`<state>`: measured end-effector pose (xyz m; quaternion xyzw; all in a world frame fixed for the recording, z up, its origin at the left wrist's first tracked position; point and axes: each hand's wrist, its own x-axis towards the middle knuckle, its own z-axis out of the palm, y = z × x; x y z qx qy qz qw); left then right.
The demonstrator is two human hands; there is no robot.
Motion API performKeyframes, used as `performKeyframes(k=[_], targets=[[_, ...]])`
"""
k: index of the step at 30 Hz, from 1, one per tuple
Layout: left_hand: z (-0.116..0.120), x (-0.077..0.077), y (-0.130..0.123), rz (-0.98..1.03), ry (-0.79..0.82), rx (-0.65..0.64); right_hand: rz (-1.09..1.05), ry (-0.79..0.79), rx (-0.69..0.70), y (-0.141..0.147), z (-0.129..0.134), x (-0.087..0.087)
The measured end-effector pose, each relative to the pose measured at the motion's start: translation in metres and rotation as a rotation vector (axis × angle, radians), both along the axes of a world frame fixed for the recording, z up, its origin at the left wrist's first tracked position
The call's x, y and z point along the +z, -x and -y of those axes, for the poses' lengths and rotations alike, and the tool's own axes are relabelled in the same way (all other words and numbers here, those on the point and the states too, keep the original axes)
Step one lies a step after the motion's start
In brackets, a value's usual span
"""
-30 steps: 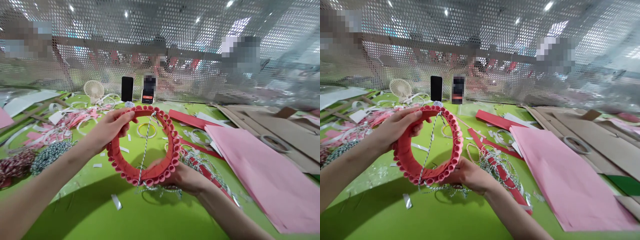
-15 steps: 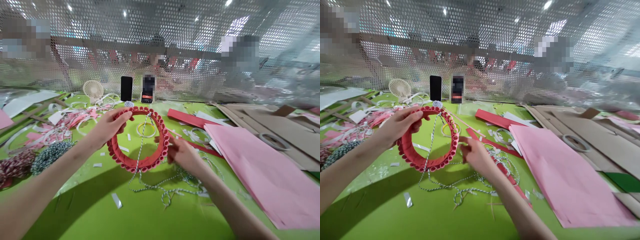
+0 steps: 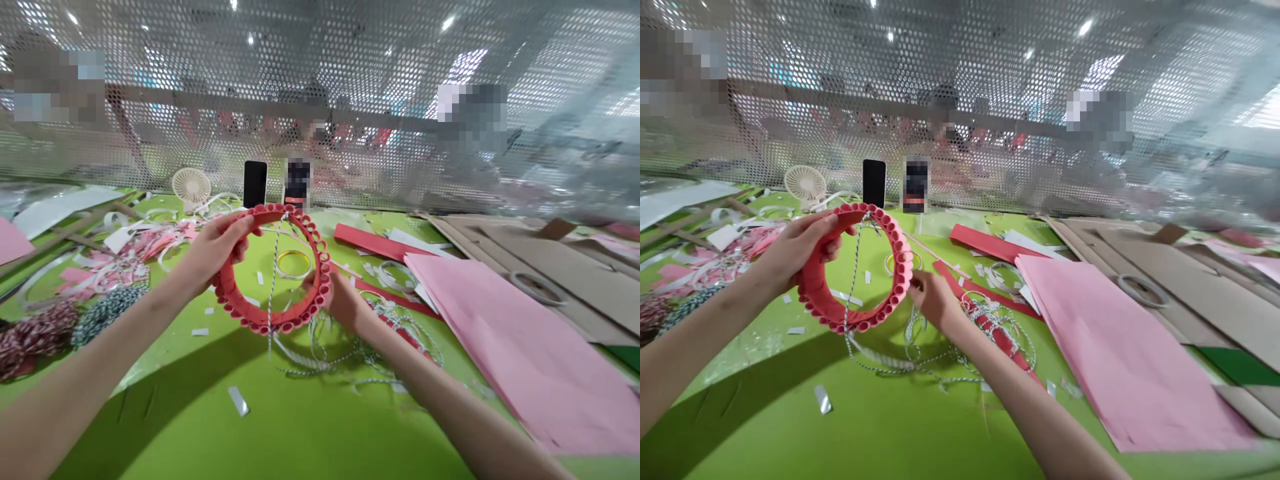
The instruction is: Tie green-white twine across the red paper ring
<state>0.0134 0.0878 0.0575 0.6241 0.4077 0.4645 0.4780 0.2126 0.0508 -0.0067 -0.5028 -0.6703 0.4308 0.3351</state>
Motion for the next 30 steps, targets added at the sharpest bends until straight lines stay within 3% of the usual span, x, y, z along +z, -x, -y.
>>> performKeyframes(k=[3,5,7,11,13,18,20,22,25,28,30], targets=[[-0.004,0.001,0.007,0.003,-0.005,0.039,0.129,-0.048,-0.152,-0.003,-0.023,0.011],[-0.006,0.002,0.010,-0.012,-0.017,0.085,0.173,-0.060,-0.143,-0.001,-0.029,0.020],[-0.007,0.003,0.013,-0.023,-0.028,0.119,0.184,-0.036,-0.041,0.004,-0.027,0.027],[-0.006,0.004,0.012,-0.005,-0.027,0.142,0.117,0.055,0.320,0.016,-0.010,0.027],[-0.006,0.003,0.010,0.010,-0.015,0.144,0.154,0.032,0.348,0.019,-0.005,0.021],[-0.007,0.002,0.005,0.038,0.018,0.118,0.357,-0.064,0.047,0.007,-0.021,0.005],[-0.007,0.001,0.004,0.034,0.012,0.101,0.430,-0.114,-0.117,-0.002,-0.030,0.005],[-0.008,-0.001,0.004,0.018,0.004,0.099,0.468,-0.138,-0.181,-0.010,-0.033,0.008],[-0.010,-0.004,0.006,-0.057,0.013,0.138,0.456,-0.103,-0.052,-0.011,-0.028,0.014],[-0.012,-0.008,0.007,-0.049,0.004,0.152,0.240,0.027,0.256,-0.002,-0.017,0.013],[-0.013,-0.010,0.006,0.011,-0.017,0.131,0.112,0.086,0.383,0.007,-0.012,0.010]])
